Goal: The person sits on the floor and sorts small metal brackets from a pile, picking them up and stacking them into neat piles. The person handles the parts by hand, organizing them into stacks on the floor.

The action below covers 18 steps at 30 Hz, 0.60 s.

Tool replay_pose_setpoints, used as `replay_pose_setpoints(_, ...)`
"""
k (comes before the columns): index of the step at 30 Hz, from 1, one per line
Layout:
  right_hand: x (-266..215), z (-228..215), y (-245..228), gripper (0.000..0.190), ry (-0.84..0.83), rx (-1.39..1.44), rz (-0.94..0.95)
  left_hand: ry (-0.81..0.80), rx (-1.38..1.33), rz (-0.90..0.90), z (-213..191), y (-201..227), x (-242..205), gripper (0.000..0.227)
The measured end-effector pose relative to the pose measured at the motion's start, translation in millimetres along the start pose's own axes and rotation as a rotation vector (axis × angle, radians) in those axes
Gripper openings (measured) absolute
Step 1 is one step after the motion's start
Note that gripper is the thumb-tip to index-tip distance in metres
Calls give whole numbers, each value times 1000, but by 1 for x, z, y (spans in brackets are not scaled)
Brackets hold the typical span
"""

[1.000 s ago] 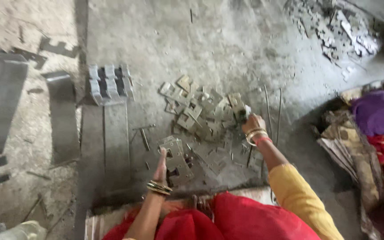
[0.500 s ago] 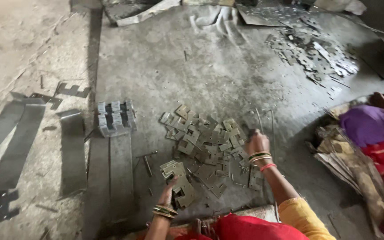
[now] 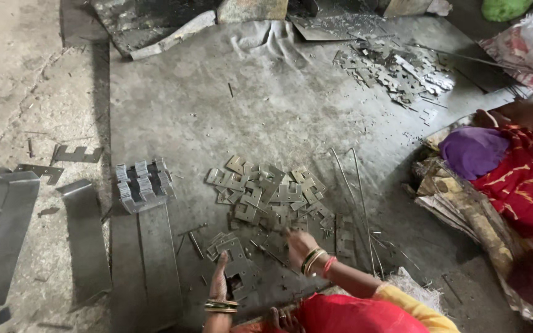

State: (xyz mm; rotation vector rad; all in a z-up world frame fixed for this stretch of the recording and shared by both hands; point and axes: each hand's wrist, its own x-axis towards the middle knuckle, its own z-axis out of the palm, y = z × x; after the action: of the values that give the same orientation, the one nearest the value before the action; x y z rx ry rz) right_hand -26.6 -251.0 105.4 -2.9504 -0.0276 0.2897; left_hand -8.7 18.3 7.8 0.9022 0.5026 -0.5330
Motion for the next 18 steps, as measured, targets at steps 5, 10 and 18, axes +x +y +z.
replay_pose_setpoints(5, -20, 41, -1, 38, 18, -51, -57, -39, 148, 118, -15, -8, 23, 94)
replay_pose_setpoints(10, -23, 37, -2, 39, -38, -38, -59, -175, -182, 113, -15, -15, 28, 71)
replay_pose_setpoints(18, -4, 20, 16, 44, -152, -26, 130, -181, 71, 441, -14, -3, 24, 48)
